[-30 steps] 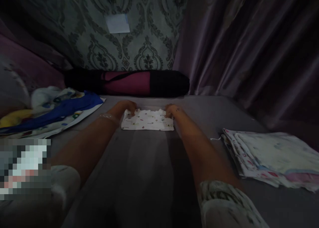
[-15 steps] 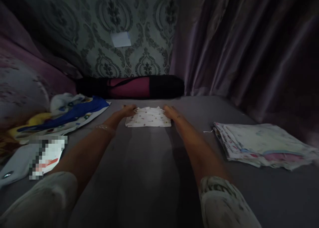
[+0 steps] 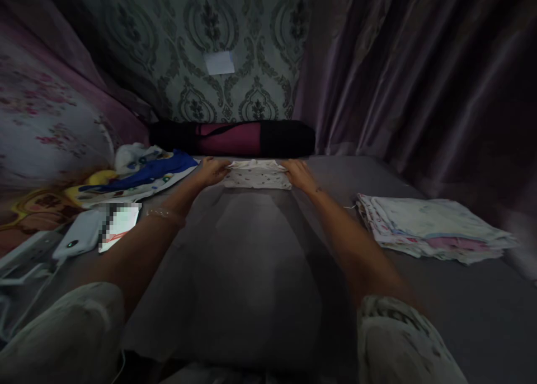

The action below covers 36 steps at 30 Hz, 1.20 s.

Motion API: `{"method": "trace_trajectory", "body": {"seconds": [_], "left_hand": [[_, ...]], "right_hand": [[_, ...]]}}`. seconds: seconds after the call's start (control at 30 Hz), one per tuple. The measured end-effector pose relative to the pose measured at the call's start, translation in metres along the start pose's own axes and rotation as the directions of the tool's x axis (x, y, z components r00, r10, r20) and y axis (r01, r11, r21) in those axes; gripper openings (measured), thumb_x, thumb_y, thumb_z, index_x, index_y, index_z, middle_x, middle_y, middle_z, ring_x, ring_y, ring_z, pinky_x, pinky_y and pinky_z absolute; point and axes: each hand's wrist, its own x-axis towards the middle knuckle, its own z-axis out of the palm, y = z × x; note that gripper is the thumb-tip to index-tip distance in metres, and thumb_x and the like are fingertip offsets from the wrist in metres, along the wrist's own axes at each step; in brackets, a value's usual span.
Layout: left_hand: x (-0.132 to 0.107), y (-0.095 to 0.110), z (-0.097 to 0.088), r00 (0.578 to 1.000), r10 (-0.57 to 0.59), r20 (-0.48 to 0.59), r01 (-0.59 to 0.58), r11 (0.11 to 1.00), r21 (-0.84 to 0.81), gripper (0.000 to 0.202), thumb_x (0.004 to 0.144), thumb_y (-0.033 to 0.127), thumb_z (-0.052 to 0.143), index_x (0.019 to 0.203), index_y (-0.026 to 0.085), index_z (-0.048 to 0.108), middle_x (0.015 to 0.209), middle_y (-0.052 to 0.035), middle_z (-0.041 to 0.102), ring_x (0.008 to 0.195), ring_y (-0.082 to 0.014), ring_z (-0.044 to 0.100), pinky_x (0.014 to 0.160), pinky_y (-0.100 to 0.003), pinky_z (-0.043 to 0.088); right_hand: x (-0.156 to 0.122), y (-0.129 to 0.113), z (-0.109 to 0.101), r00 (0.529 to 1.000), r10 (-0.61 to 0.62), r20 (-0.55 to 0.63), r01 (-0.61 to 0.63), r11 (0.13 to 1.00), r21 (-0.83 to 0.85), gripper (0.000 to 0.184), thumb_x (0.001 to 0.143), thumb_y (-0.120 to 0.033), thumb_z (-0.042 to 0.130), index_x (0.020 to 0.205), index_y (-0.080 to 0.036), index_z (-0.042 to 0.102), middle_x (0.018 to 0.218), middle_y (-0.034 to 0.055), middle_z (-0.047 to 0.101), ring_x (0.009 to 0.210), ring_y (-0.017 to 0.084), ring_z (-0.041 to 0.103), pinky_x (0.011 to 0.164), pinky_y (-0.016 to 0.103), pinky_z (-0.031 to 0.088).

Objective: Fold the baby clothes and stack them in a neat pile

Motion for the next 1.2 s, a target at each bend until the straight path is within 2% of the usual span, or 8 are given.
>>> {"method": "trace_trajectory", "body": {"seconds": [0.3, 0.53, 0.73, 0.87, 0.97, 1.03, 1.1, 1.2], "left_hand": [[-0.072, 0.011, 0.021, 0.978, 0.204, 0.049, -0.204, 0.979, -0.009, 0.047, 0.082, 0.012, 0.043, 0.126, 0.023, 0.057, 0.119, -0.007, 0.067, 0.115, -0.0205, 0.058, 0.116, -0.047, 0.013], [-0.097, 0.014, 0.046, 0.959, 0.268, 0.097, -0.267, 0.963, -0.017, 0.053, 0.079, 0.005, 0.04, 0.127, 0.02, 0.059, 0.125, -0.011, 0.065, 0.122, -0.0218, 0.054, 0.118, -0.05, 0.006], [-0.121, 0.01, 0.049, 0.945, 0.285, 0.161, -0.273, 0.958, -0.092, 0.066, 0.077, 0.004, 0.043, 0.138, 0.026, 0.05, 0.144, -0.012, 0.05, 0.135, -0.0231, 0.043, 0.116, -0.057, 0.006], [-0.118, 0.012, 0.041, 0.957, 0.232, 0.172, -0.206, 0.966, -0.159, 0.06, 0.078, 0.007, 0.044, 0.134, 0.028, 0.055, 0.149, -0.0075, 0.045, 0.139, -0.0244, 0.038, 0.116, -0.056, 0.013], [-0.1, 0.029, 0.04, 0.992, 0.094, 0.09, -0.072, 0.973, -0.219, 0.047, 0.085, 0.011, 0.041, 0.128, 0.019, 0.059, 0.138, -0.0081, 0.057, 0.129, -0.021, 0.05, 0.114, -0.041, 0.029], [-0.085, 0.045, 0.045, 0.997, 0.051, 0.06, -0.035, 0.971, -0.238, 0.041, 0.091, 0.016, 0.039, 0.127, 0.013, 0.058, 0.132, -0.0113, 0.061, 0.122, -0.0199, 0.055, 0.11, -0.035, 0.035], [-0.076, 0.06, 0.053, 0.998, 0.046, 0.044, -0.035, 0.972, -0.233, 0.039, 0.095, 0.023, 0.038, 0.127, 0.012, 0.058, 0.134, -0.0121, 0.059, 0.127, -0.0204, 0.051, 0.112, -0.036, 0.032], [-0.074, 0.072, 0.066, 0.995, 0.052, 0.08, -0.035, 0.98, -0.195, 0.046, 0.098, 0.038, 0.038, 0.136, 0.017, 0.05, 0.149, -0.0116, 0.044, 0.142, -0.0238, 0.033, 0.119, -0.045, 0.015]], "right_hand": [[-0.078, -0.02, 0.026, 0.985, -0.173, -0.013, 0.173, 0.985, 0.011, 0.042, 0.088, -0.009, 0.038, 0.122, -0.02, 0.06, 0.118, 0.0104, 0.062, 0.113, 0.024, 0.05, 0.096, 0.036, 0.032], [-0.099, -0.032, 0.034, 0.97, -0.24, 0.037, 0.242, 0.967, -0.081, 0.041, 0.09, -0.005, 0.034, 0.117, -0.017, 0.062, 0.116, 0.011, 0.061, 0.108, 0.023, 0.051, 0.094, 0.034, 0.031], [-0.114, -0.029, 0.034, 0.962, -0.216, 0.17, 0.233, 0.968, -0.092, 0.061, 0.084, 0.001, 0.034, 0.136, -0.026, 0.052, 0.13, 0.0101, 0.055, 0.112, 0.024, 0.049, 0.094, 0.037, 0.035], [-0.11, -0.03, 0.031, 0.968, -0.127, 0.216, 0.14, 0.989, -0.044, 0.058, 0.081, -0.001, 0.041, 0.128, -0.026, 0.061, 0.144, 0.0097, 0.047, 0.126, 0.028, 0.043, 0.101, 0.044, 0.033], [-0.091, -0.046, 0.035, 0.988, -0.075, 0.135, 0.069, 0.996, 0.049, 0.046, 0.087, -0.007, 0.04, 0.122, -0.022, 0.066, 0.141, 0.0097, 0.051, 0.129, 0.025, 0.043, 0.105, 0.043, 0.031], [-0.075, -0.062, 0.042, 0.994, -0.033, 0.107, 0.022, 0.994, 0.108, 0.048, 0.09, -0.008, 0.036, 0.13, -0.019, 0.059, 0.14, 0.0103, 0.053, 0.128, 0.022, 0.046, 0.108, 0.039, 0.031], [-0.063, -0.078, 0.052, 0.994, 0.034, 0.106, -0.046, 0.993, 0.113, 0.046, 0.096, -0.016, 0.033, 0.139, -0.015, 0.051, 0.146, 0.0122, 0.047, 0.135, 0.021, 0.04, 0.112, 0.038, 0.026], [-0.058, -0.094, 0.066, 0.979, 0.128, 0.16, -0.142, 0.987, 0.079, 0.053, 0.1, -0.034, 0.032, 0.148, -0.011, 0.037, 0.156, 0.0147, 0.032, 0.144, 0.027, 0.024, 0.117, 0.045, 0.016]]}}
